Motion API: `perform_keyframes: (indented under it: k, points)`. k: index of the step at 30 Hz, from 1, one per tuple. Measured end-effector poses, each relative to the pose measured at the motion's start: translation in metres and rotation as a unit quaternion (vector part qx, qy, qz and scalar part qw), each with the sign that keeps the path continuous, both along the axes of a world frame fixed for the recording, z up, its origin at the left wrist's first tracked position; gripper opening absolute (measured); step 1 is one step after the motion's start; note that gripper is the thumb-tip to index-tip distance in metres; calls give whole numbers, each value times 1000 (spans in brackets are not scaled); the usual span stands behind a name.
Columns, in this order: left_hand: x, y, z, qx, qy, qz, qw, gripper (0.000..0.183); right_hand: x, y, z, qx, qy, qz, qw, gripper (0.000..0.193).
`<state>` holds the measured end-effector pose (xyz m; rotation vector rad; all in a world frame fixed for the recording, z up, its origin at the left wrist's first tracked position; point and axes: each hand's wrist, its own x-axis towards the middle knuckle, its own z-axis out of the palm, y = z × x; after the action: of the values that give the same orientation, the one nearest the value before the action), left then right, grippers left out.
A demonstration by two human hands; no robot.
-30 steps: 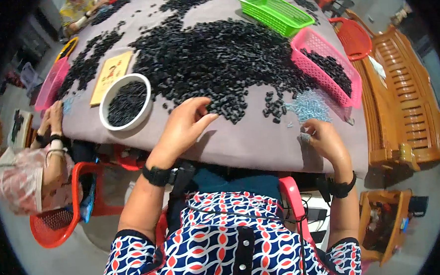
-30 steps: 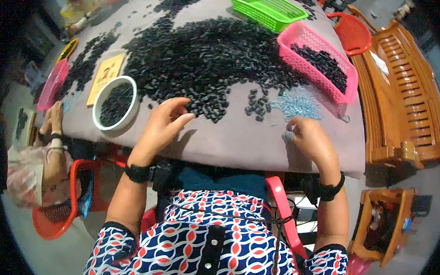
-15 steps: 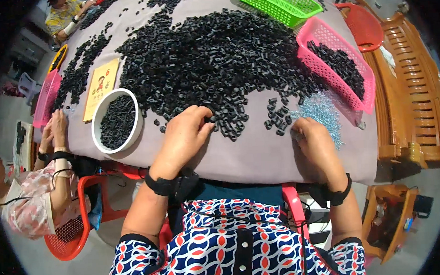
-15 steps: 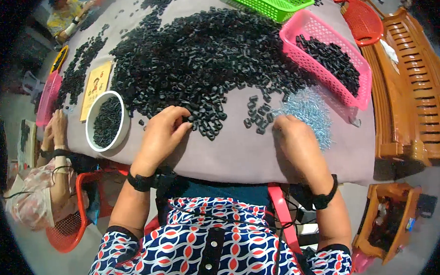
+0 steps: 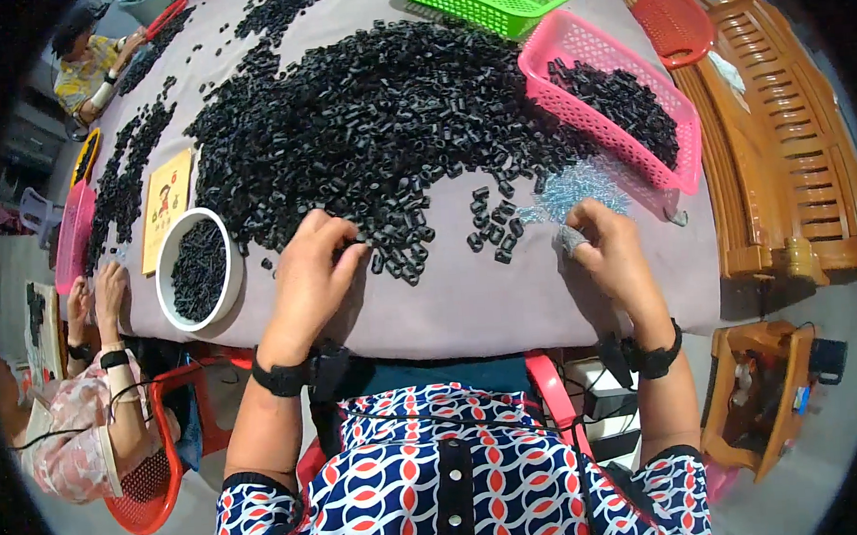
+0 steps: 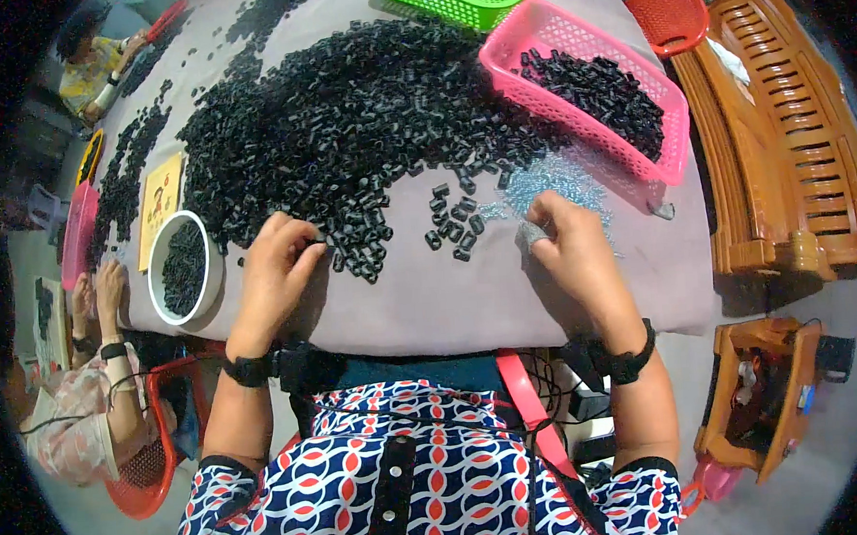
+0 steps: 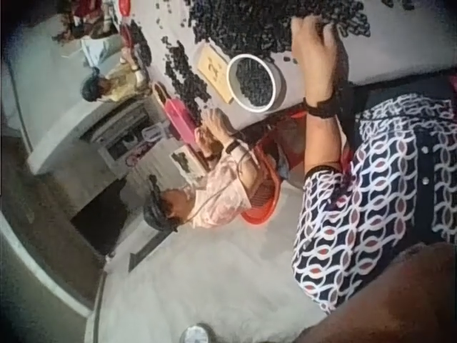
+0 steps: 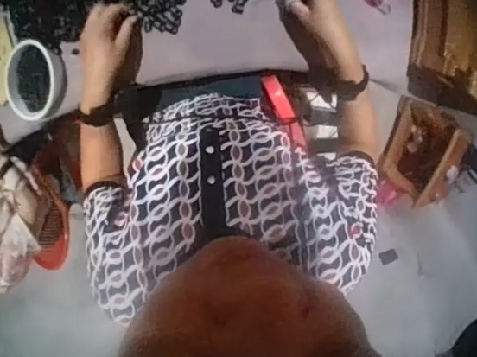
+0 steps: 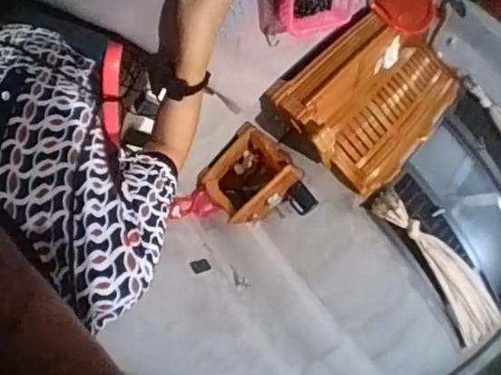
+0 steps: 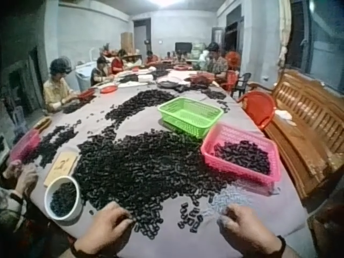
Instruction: Sorting and examining small black plastic components on a table.
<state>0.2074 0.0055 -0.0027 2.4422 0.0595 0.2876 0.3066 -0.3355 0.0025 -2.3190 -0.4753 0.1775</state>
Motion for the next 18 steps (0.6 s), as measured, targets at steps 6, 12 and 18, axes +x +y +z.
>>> perform_keyframes:
  k: [6,12,18]
  points:
    - [0,-8,17,-70,-14,3,997,11,-2,-5,-2,122,108,-20,986,17]
    - [4,-33,14,-102,55,-86,990,15,2,11,-3,53,69,-19,996,23]
    - [9,-41,13,-184,112,-106,971,15,-4,22,10,-7,-30,32,999,25]
